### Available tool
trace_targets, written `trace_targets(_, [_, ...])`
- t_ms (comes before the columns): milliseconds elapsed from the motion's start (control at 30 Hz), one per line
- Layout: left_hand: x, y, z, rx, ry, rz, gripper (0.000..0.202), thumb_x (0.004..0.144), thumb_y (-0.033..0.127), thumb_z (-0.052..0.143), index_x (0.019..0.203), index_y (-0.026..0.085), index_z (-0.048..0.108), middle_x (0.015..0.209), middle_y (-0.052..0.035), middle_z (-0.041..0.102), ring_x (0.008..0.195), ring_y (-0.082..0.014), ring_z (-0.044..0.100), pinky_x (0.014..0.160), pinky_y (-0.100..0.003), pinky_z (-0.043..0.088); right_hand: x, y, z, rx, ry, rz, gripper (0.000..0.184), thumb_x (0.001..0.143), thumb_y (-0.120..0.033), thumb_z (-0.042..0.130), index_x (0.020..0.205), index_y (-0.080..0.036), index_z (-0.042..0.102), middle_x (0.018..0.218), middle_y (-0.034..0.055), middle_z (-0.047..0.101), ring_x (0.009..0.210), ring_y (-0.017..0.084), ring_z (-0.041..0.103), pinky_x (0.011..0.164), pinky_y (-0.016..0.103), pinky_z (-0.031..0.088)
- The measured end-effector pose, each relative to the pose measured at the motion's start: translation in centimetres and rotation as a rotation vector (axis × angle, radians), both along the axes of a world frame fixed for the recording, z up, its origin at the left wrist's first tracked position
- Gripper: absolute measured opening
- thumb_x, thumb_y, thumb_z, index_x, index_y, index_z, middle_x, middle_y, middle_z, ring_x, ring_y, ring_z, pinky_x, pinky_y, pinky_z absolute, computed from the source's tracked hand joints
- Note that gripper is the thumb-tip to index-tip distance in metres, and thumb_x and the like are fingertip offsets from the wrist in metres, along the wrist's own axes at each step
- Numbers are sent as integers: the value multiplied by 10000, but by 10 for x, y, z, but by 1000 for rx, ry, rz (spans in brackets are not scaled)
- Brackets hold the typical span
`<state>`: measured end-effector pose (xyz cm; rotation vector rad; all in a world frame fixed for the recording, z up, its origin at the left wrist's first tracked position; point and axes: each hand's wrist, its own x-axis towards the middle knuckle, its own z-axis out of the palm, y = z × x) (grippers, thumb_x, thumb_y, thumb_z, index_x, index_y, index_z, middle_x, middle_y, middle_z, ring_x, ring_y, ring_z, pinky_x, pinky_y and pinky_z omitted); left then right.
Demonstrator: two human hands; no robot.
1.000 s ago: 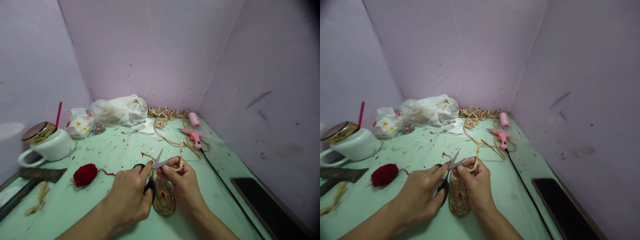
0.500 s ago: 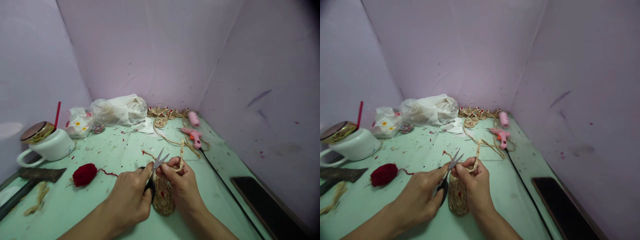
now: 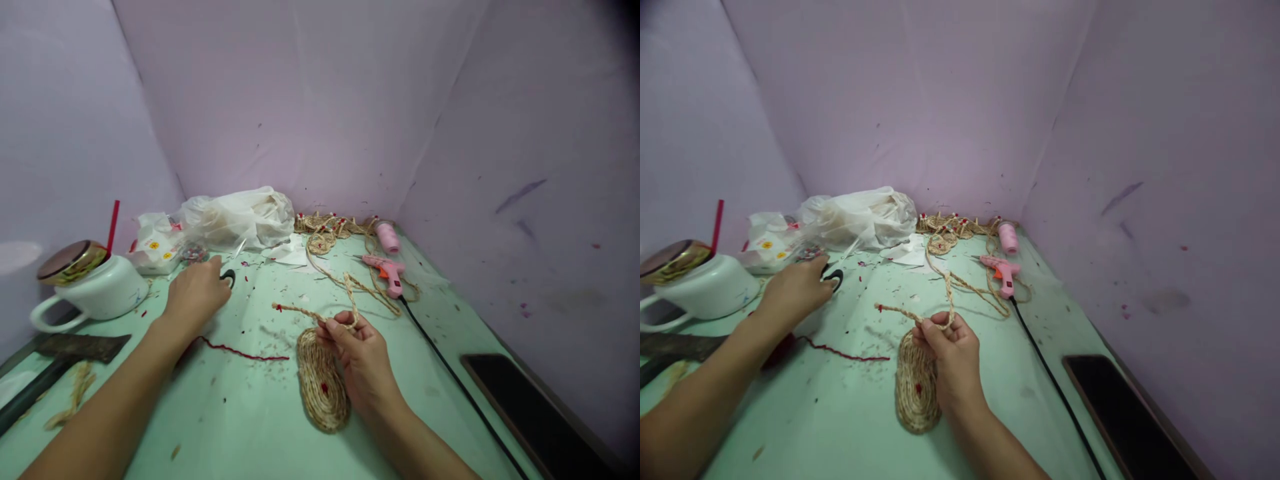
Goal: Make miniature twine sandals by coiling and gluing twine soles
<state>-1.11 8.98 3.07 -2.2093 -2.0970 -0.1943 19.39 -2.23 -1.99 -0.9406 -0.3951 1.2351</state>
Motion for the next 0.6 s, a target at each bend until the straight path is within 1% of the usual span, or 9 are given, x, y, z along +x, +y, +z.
trace_targets(100, [-12, 14, -6, -18, -11, 23, 241, 748, 226, 450, 826, 85, 629, 779, -206, 636, 771, -364, 599, 561, -394, 438, 1, 1, -2, -6, -8, 7, 347, 515, -247, 823, 736, -149, 574, 601, 4, 686, 563, 124, 647, 597, 236, 539])
trace_targets(200, [-6, -2, -4, 42, -61, -24, 316, 814, 240, 384, 847, 79, 654, 871, -212, 642, 869, -370, 585, 632, -446, 458, 2, 0, -3, -8, -18, 24, 325, 532, -266, 818, 751, -137, 615, 632, 13, 694, 579, 123, 648, 604, 237, 539])
trace_targets(267, [6, -22, -1, 116, -125, -129, 361, 859, 305, 363, 1037, 126, 621, 1083, -162, 616, 1019, -319, 541, 782, -437, 444, 2, -1, -1, -10, -30, 30, 312, 532, -285, 819, 732, -133, 635, 640, 18, 695, 591, 123, 647, 604, 233, 536])
trace_targets(300, [13, -32, 0, 124, -160, -199, 339, 848, 348, 414, 1051, 176, 623, 1090, -100, 630, 1019, -256, 552, 826, -370, 441, 2, -2, 0, -10, -36, 32, 309, 528, -295, 821, 719, -132, 642, 638, 17, 694, 594, 122, 644, 605, 232, 534])
trace_targets(333, [21, -43, -1, 111, -209, -325, 307, 823, 385, 470, 1014, 218, 642, 1049, -47, 654, 979, -200, 573, 834, -300, 443, 2, -3, 1, -9, -40, 34, 307, 523, -304, 822, 707, -132, 646, 633, 16, 692, 596, 122, 642, 604, 232, 532])
trace_targets(367, [28, -52, -3, 116, -334, -533, 281, 798, 374, 519, 963, 199, 666, 978, -58, 676, 927, -195, 589, 819, -294, 447, 2, -4, 1, -6, -46, 38, 305, 522, -314, 822, 696, -133, 649, 628, 13, 688, 597, 121, 639, 603, 231, 529])
trace_targets(433, [40, -66, -10, 159, -429, -749, 237, 784, 314, 549, 927, 173, 674, 898, -79, 681, 851, -209, 593, 791, -339, 439, 2, -5, 2, 2, -73, 55, 293, 532, -331, 814, 675, -134, 652, 610, 3, 675, 583, 112, 624, 595, 221, 517])
trace_targets(533, [51, -77, -20, 142, -424, -773, 211, 817, 210, 476, 806, 153, 679, 736, -72, 650, 735, -200, 567, 722, -351, 411, 1, -5, 1, 7, -168, 67, 268, 572, -348, 791, 631, -131, 646, 567, -23, 631, 548, 81, 579, 557, 178, 481])
trace_targets(600, [54, -80, -23, 3, -476, -741, 240, 822, 175, 437, 748, 155, 664, 694, -53, 628, 698, -177, 551, 688, -316, 398, 1, -4, 1, 4, -220, 60, 262, 602, -357, 773, 624, -133, 639, 563, -32, 616, 545, 71, 562, 545, 161, 468])
